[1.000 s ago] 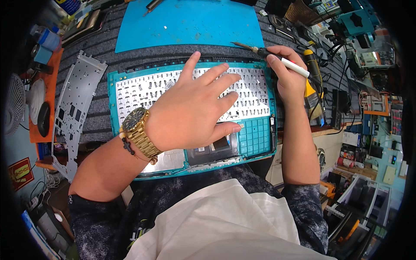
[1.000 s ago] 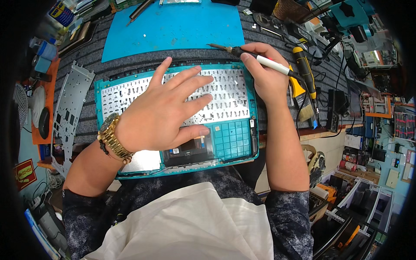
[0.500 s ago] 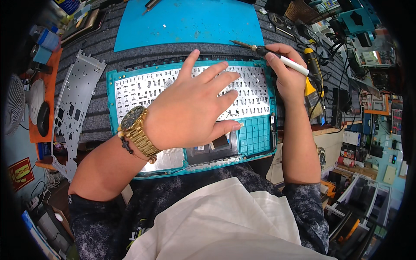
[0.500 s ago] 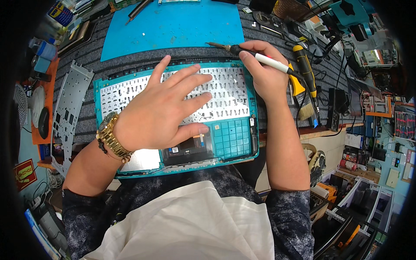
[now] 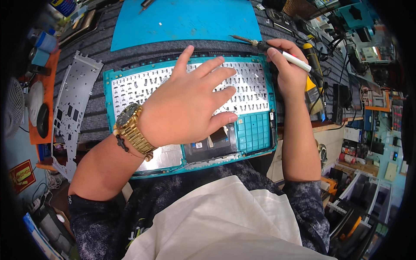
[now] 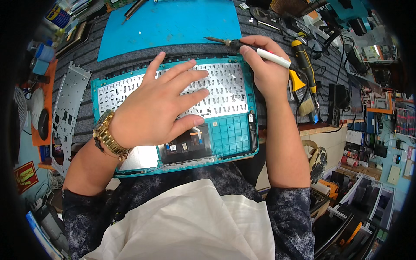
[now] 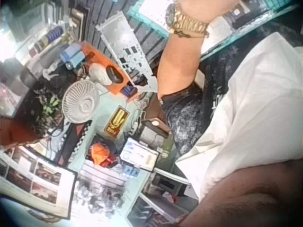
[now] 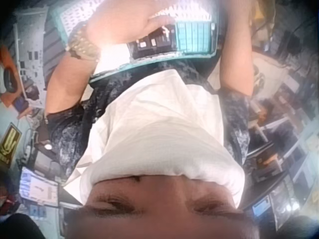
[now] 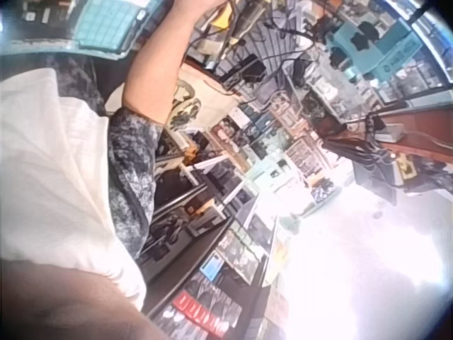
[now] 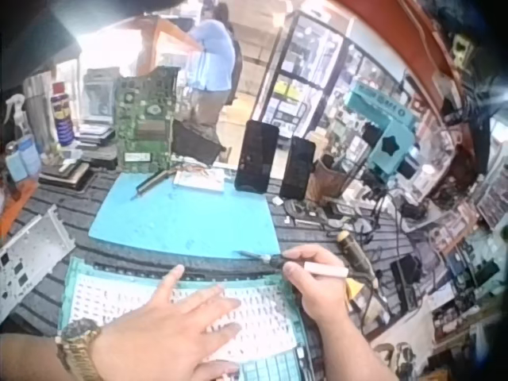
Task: The person solders small contact points on the internal keyboard assembly of a laptop using a soldering iron, applying the iron tip to various points along the upper edge of the assembly while holding it in place by hand.
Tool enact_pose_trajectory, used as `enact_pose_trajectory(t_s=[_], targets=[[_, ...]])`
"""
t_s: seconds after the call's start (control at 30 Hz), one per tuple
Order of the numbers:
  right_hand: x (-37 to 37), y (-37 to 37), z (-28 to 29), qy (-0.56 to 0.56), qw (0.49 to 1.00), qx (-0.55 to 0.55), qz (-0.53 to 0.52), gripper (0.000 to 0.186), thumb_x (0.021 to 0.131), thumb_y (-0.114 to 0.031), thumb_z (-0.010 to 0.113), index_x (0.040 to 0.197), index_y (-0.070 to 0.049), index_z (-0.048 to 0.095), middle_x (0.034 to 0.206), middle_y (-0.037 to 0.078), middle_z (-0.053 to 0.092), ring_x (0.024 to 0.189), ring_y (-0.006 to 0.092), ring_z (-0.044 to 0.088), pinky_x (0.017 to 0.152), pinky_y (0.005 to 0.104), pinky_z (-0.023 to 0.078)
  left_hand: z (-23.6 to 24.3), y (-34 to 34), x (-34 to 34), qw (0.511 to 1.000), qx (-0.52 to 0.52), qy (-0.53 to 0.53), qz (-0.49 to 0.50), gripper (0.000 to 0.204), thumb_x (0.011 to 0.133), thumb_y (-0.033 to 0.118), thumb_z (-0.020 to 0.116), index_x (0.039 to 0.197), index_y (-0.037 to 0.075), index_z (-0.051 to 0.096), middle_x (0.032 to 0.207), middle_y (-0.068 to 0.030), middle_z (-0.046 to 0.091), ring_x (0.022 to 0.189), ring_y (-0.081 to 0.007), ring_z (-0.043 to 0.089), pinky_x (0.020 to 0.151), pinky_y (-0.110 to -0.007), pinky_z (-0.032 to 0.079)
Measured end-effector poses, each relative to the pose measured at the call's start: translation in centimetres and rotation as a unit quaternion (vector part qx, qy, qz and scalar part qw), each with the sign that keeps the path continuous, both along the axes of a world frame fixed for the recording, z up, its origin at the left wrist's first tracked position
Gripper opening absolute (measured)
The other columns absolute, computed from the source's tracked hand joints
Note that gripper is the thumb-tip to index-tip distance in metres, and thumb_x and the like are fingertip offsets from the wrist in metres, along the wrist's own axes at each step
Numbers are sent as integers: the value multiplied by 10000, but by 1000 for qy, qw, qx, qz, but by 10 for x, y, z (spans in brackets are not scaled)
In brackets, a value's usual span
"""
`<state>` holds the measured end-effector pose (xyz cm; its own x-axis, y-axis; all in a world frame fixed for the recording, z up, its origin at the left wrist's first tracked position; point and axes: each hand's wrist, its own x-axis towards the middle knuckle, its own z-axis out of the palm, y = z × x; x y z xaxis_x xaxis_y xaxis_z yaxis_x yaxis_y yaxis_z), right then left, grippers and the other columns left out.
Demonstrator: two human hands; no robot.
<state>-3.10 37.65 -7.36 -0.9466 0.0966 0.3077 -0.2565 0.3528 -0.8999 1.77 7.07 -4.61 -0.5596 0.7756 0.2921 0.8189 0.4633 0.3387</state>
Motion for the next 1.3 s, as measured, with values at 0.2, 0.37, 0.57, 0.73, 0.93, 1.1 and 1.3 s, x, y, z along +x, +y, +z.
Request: enact_pose_trajectory(t_s=[0.2, 0.37, 0.57, 0.73, 0.93, 1.1, 1.3], targets=[[5, 8, 0, 7, 999, -46, 14, 243, 956, -80, 826, 1186, -3, 812, 962, 13, 784, 836, 71, 677, 760, 223, 516, 1, 1, -1, 1000, -15, 6, -8, 453, 1026, 407, 747, 1344, 85, 774, 1528, -67, 661, 1559, -344, 487, 1316, -716, 246], [16, 13, 2, 18, 993, -116, 24, 256, 953, -42, 818, 1198, 27, 797, 982, 51, 792, 859, 105, 713, 790, 247, 556, 2, 4, -3, 1000, -21, -2, -21, 436, 1019, 377, 757, 1344, 86, 768, 1513, -70, 672, 1555, -346, 496, 1316, -715, 249], [41, 26, 8, 22, 986, -164, 30, 267, 957, -6, 789, 1216, 51, 766, 1004, 87, 773, 874, 138, 714, 825, 272, 560, 2, 6, -1, 999, -13, -9, -29, 391, 993, 329, 787, 1338, 144, 778, 1478, -71, 686, 1537, -360, 521, 1303, -733, 261], [73, 39, 2, 13, 988, -155, 23, 274, 959, 10, 756, 1228, 58, 730, 1085, 110, 733, 908, 163, 702, 848, 294, 569, 0, 7, 1, 999, -5, -6, -32, 369, 984, 326, 796, 1329, 196, 791, 1464, -74, 688, 1534, -366, 522, 1291, -747, 271], [104, 45, 3, 16, 986, -157, 50, 267, 933, 16, 741, 1194, 67, 721, 1204, 148, 692, 939, 183, 684, 879, 318, 575, 0, 9, 4, 1000, -3, 2, -30, 387, 990, 349, 787, 1338, 180, 796, 1470, -80, 685, 1542, -360, 515, 1302, -743, 252], [114, 50, -1, 15, 985, -149, 90, 261, 933, -11, 751, 1180, 62, 716, 1184, 165, 695, 929, 184, 675, 870, 313, 567, 1, 9, 3, 999, -14, -7, -47, 371, 1014, 368, 753, 1320, 171, 821, 1476, -86, 692, 1560, -360, 502, 1315, -749, 215], [118, 52, -6, 6, 985, -142, 96, 247, 936, -36, 772, 1159, 56, 716, 1170, 168, 708, 955, 197, 673, 889, 322, 548, 4, 9, 4, 998, -8, -15, -59, 407, 1022, 427, 734, 1318, 160, 821, 1502, -92, 686, 1559, -373, 503, 1312, -760, 202]])
